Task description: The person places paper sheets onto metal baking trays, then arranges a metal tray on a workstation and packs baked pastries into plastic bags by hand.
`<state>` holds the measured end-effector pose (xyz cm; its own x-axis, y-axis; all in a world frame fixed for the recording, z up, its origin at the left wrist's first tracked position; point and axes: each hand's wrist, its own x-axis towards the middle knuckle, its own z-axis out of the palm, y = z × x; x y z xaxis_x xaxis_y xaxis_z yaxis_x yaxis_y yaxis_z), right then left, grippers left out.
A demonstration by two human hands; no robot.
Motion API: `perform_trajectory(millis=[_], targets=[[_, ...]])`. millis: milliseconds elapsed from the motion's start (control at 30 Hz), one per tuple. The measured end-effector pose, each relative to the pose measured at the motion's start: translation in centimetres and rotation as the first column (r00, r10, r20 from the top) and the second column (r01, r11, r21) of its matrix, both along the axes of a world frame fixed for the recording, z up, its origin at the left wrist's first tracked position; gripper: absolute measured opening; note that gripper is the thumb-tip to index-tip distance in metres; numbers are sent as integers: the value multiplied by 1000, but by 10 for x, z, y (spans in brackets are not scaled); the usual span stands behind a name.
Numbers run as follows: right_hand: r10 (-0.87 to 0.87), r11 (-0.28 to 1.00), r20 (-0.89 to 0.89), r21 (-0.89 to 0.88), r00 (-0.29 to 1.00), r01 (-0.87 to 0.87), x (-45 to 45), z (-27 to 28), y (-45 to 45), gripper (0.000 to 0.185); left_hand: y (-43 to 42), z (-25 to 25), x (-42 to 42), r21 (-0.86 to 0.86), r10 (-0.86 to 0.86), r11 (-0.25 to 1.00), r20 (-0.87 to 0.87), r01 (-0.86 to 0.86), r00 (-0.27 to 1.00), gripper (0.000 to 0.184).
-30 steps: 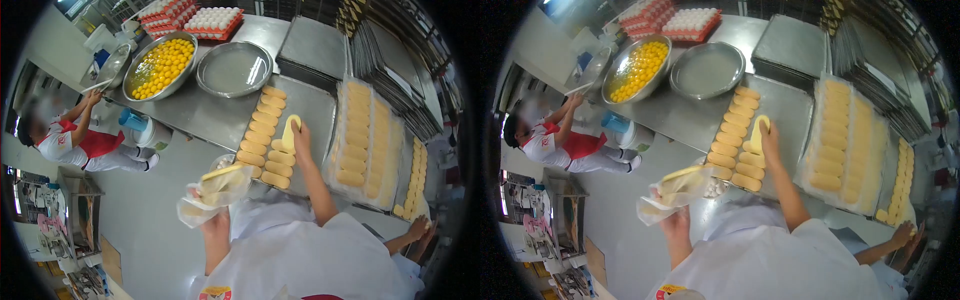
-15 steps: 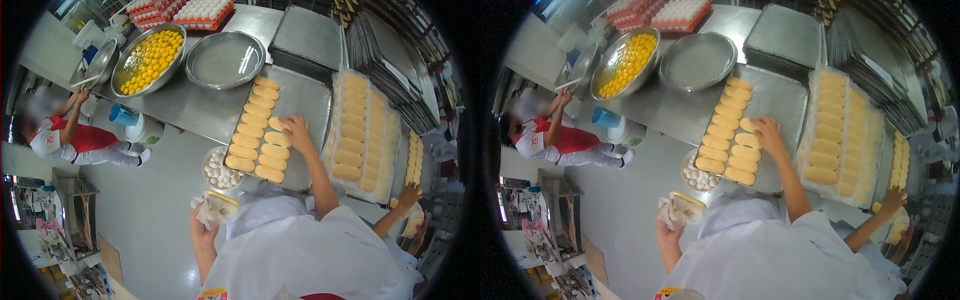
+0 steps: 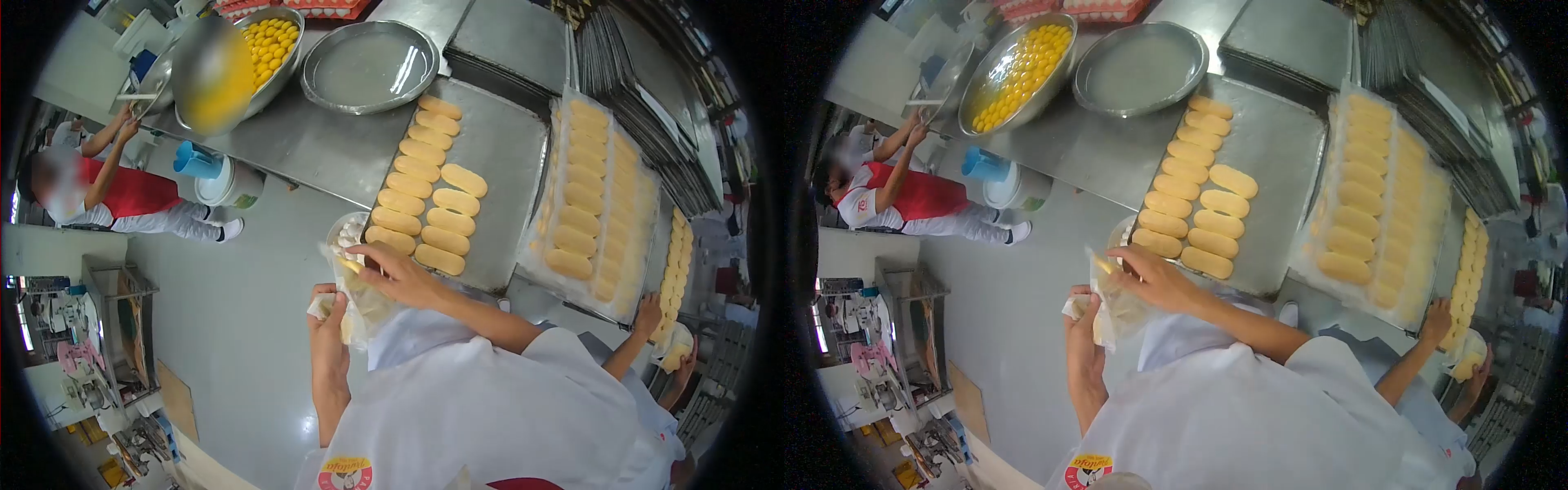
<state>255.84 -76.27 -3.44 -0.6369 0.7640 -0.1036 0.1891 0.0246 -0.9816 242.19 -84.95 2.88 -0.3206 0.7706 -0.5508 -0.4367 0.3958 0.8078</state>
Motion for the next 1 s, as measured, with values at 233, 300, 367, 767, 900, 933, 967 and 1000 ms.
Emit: perform_trajectory(millis=[233,300,367,767,900,933,967,1000], targets=[[-372,893,-263,-365,890,265,8,-7,8,33,4,11,14,19,-35,999,53,34,998,6],[-493,703,-334,-698,804,141,23,-5,27,33,5,17,19,49,8,999,137,-15,991,4],[-587,679,-397,-717,706,161,41,-4,52,34,7,17,22,80,25,996,150,-38,988,4],[-598,767,-280,-473,751,434,157,-28,152,30,5,-6,15,237,180,936,314,-261,932,24],[-692,713,-224,-358,686,602,161,-26,173,28,8,-1,-5,505,-80,819,569,-271,819,26],[-689,722,-190,-262,700,640,173,-41,180,28,6,4,-7,408,-1,867,577,-288,816,28],[-693,720,-63,-22,718,693,195,-95,212,26,1,-8,-12,400,105,884,333,-241,937,33],[-700,681,-3,296,714,669,183,-88,203,26,-3,-12,-16,396,115,890,285,-226,952,36]])
